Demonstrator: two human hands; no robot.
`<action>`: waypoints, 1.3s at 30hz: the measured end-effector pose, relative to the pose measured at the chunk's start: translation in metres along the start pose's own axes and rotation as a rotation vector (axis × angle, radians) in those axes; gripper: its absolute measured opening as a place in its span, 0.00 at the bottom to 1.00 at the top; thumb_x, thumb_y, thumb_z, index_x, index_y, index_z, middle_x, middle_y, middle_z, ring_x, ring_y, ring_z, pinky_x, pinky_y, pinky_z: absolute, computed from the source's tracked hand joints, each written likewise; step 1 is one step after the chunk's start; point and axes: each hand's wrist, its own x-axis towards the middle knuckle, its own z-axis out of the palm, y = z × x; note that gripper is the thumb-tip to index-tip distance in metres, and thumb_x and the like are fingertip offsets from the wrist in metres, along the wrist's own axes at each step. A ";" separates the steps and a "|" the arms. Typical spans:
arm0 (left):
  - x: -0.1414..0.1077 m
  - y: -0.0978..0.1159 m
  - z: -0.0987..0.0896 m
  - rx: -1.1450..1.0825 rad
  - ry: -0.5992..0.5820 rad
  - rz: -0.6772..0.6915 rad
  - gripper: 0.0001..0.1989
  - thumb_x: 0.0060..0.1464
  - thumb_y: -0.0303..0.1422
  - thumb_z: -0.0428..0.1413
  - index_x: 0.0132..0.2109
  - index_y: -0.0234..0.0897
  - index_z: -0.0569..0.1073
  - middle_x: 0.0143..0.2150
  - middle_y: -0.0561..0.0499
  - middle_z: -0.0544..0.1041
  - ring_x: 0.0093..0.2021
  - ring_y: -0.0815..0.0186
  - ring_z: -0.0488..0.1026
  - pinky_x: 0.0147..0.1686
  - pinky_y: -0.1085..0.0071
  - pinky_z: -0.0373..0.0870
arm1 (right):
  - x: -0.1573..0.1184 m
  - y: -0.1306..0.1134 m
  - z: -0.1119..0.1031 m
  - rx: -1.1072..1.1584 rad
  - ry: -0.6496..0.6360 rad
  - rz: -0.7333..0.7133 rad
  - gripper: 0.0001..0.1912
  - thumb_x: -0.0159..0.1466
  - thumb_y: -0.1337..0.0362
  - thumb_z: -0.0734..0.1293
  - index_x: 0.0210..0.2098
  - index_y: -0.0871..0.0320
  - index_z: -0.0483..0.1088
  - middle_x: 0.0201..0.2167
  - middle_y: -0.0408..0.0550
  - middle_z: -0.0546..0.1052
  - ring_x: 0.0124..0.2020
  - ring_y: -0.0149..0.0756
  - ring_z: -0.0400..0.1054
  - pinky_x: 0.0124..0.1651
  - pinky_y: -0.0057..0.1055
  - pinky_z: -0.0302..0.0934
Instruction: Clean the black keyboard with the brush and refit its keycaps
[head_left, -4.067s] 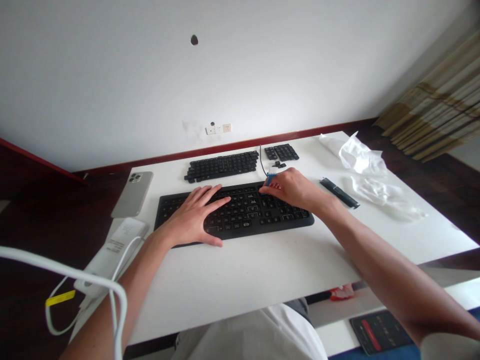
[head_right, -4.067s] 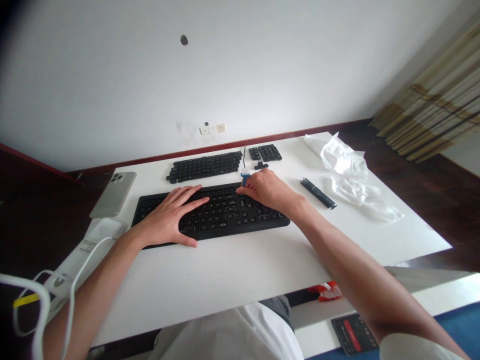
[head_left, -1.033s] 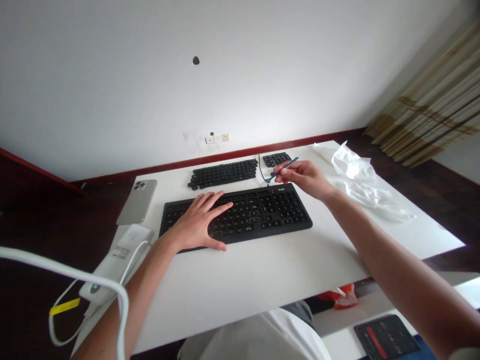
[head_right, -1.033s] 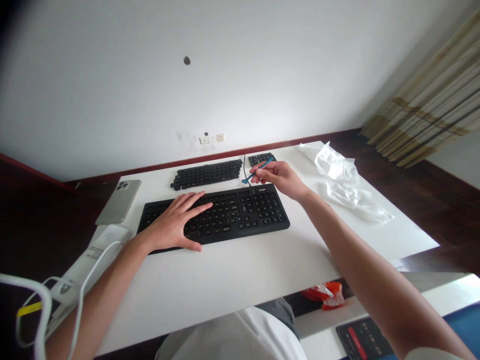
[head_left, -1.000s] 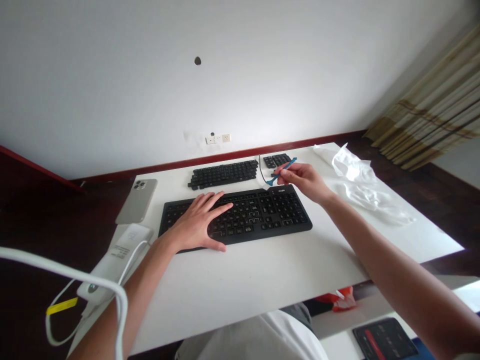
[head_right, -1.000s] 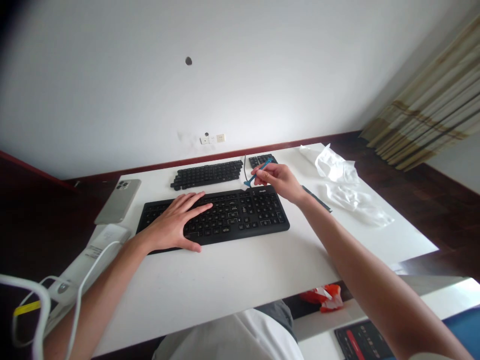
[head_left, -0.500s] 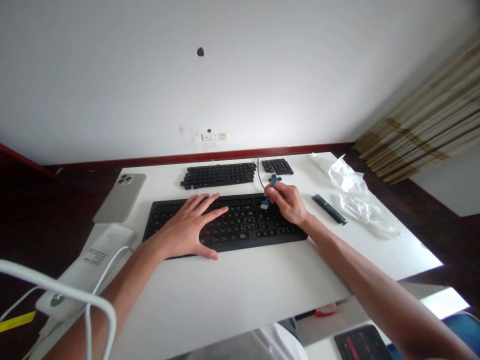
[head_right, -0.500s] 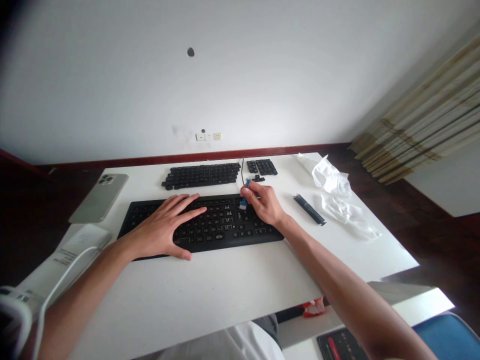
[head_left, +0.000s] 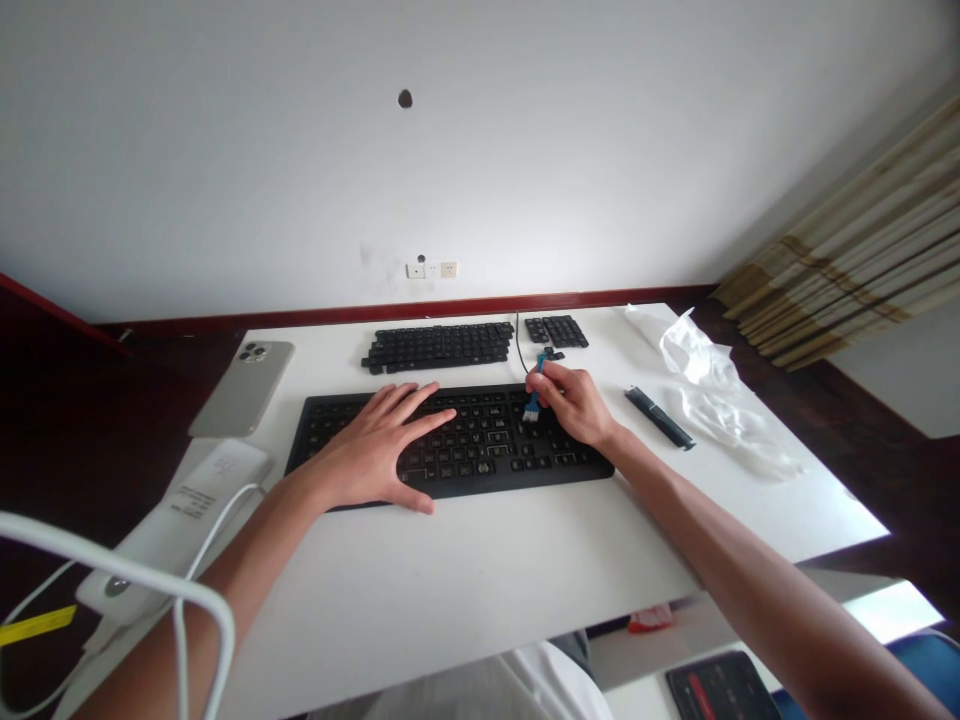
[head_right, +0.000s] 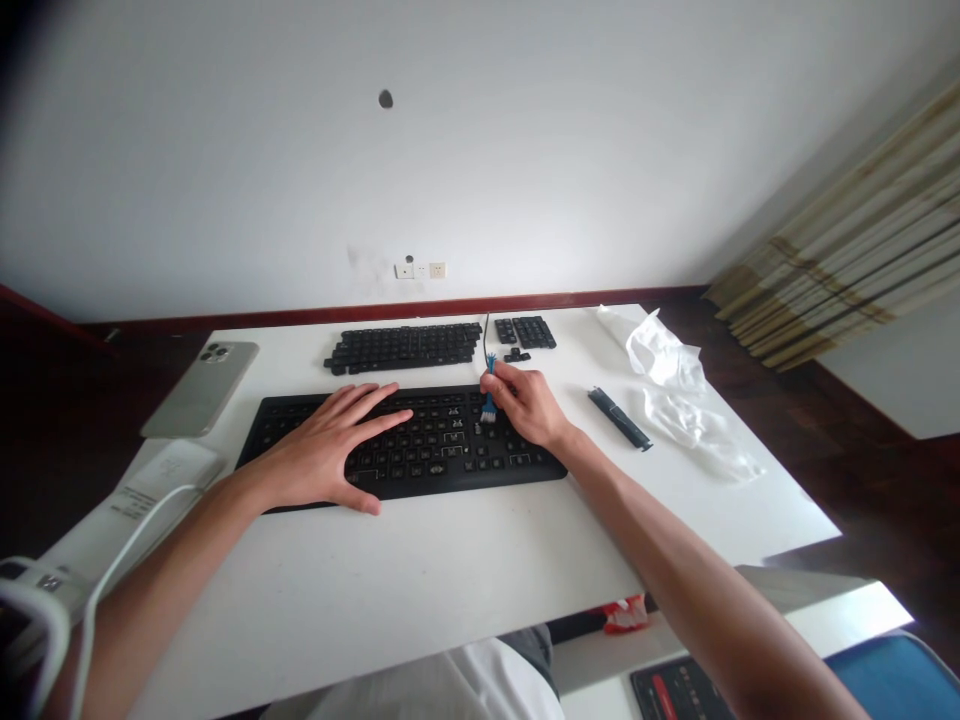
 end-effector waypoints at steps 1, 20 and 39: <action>0.000 0.000 0.000 -0.001 -0.004 -0.005 0.58 0.46 0.68 0.64 0.78 0.57 0.54 0.83 0.51 0.39 0.79 0.37 0.41 0.76 0.40 0.43 | 0.000 0.000 -0.001 -0.015 -0.020 0.001 0.25 0.75 0.44 0.60 0.33 0.56 0.71 0.23 0.41 0.68 0.25 0.33 0.63 0.31 0.31 0.56; 0.000 0.001 0.000 0.000 -0.021 -0.018 0.58 0.45 0.67 0.65 0.78 0.58 0.54 0.83 0.52 0.38 0.80 0.39 0.40 0.76 0.42 0.43 | -0.003 -0.016 0.004 -0.250 -0.097 -0.277 0.20 0.78 0.54 0.59 0.31 0.55 0.61 0.26 0.42 0.65 0.27 0.33 0.59 0.34 0.32 0.54; 0.000 -0.001 0.001 -0.019 0.003 0.006 0.59 0.45 0.66 0.66 0.78 0.57 0.54 0.83 0.52 0.38 0.80 0.39 0.40 0.76 0.44 0.41 | -0.002 -0.024 0.006 -0.314 -0.134 -0.333 0.21 0.78 0.52 0.58 0.31 0.54 0.66 0.28 0.48 0.71 0.30 0.38 0.62 0.36 0.36 0.55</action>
